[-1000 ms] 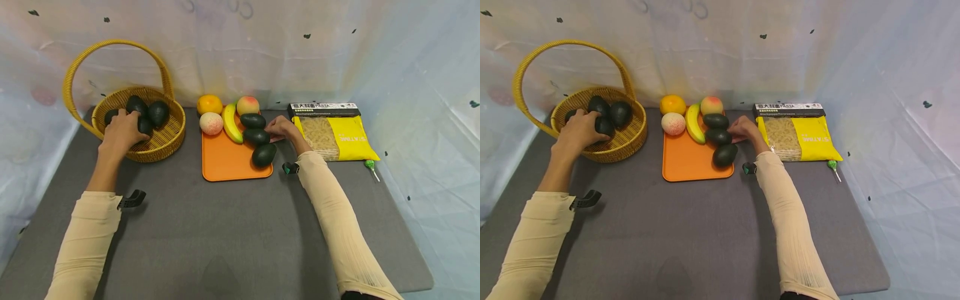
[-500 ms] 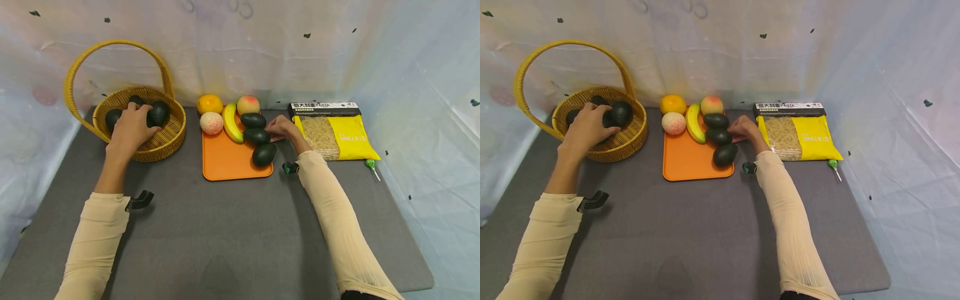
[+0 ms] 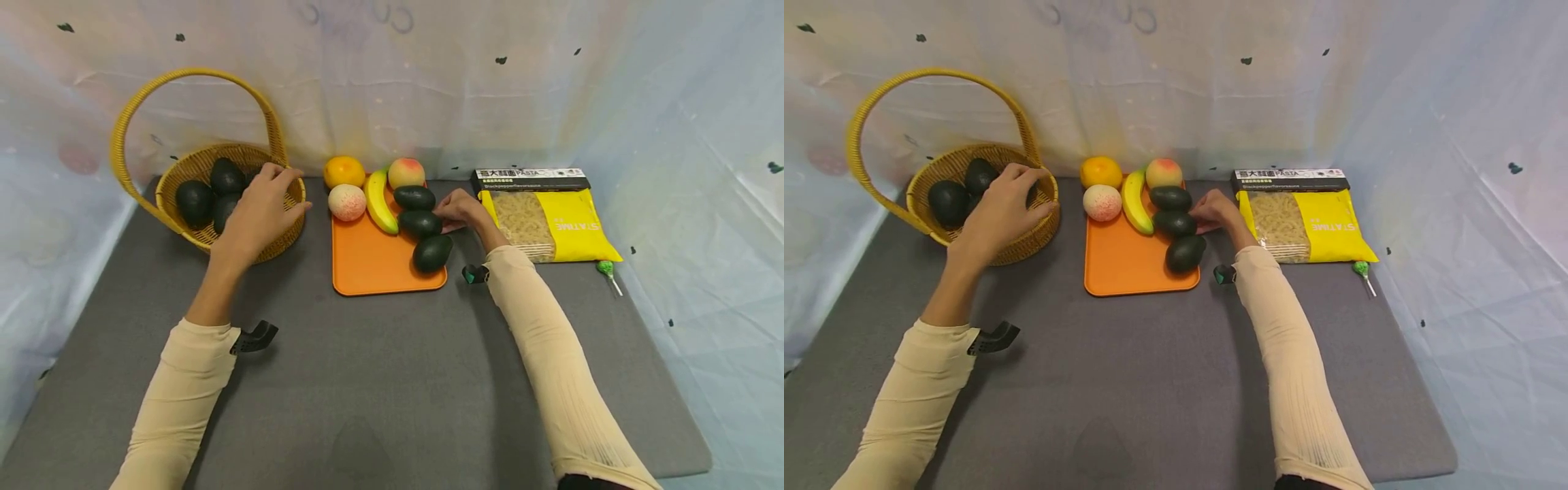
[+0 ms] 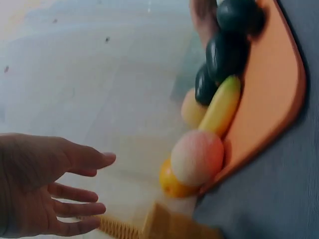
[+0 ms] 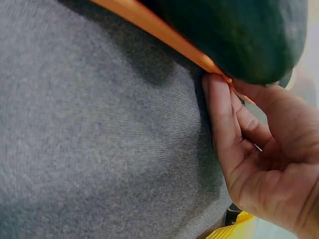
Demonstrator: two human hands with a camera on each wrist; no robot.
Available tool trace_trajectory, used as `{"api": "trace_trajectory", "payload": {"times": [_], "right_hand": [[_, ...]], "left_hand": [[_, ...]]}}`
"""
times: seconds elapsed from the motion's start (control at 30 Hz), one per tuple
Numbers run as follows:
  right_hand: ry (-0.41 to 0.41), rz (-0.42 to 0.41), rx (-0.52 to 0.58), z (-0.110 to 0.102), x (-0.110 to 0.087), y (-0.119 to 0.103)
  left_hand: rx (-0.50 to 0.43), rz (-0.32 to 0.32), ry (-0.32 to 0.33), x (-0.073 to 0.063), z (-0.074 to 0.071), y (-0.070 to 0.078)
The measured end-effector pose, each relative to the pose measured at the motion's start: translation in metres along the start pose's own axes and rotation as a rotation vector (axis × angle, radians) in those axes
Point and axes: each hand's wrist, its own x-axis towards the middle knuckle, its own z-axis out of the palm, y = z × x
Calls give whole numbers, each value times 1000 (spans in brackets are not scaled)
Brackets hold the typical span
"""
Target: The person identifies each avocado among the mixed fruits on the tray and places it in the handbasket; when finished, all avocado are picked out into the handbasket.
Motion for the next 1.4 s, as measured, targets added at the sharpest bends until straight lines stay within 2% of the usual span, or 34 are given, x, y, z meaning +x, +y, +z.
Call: {"api": "trace_trajectory", "payload": {"times": [0.1,0.23,0.43,0.57,0.87,1.03,1.4], "right_hand": [[3,3,-17,0,1,0],[-13,-8,-43,1,2,-2],[-14,3,-75,-1,0,-3],[-22,8,-93,-3,1,-5],[-45,58,-125,-4,8,-8],[-44,66,-131,-5,9,-10],[-53,55,-125,-4,6,-10]], "left_hand": [[-21,76,1,7,10,19],[-54,141,-29,16,25,43],[-80,219,-120,24,49,76],[-112,253,-182,27,67,91],[-125,359,-278,31,98,112],[-81,375,-312,35,108,117],[-10,366,-423,39,130,130]]}}
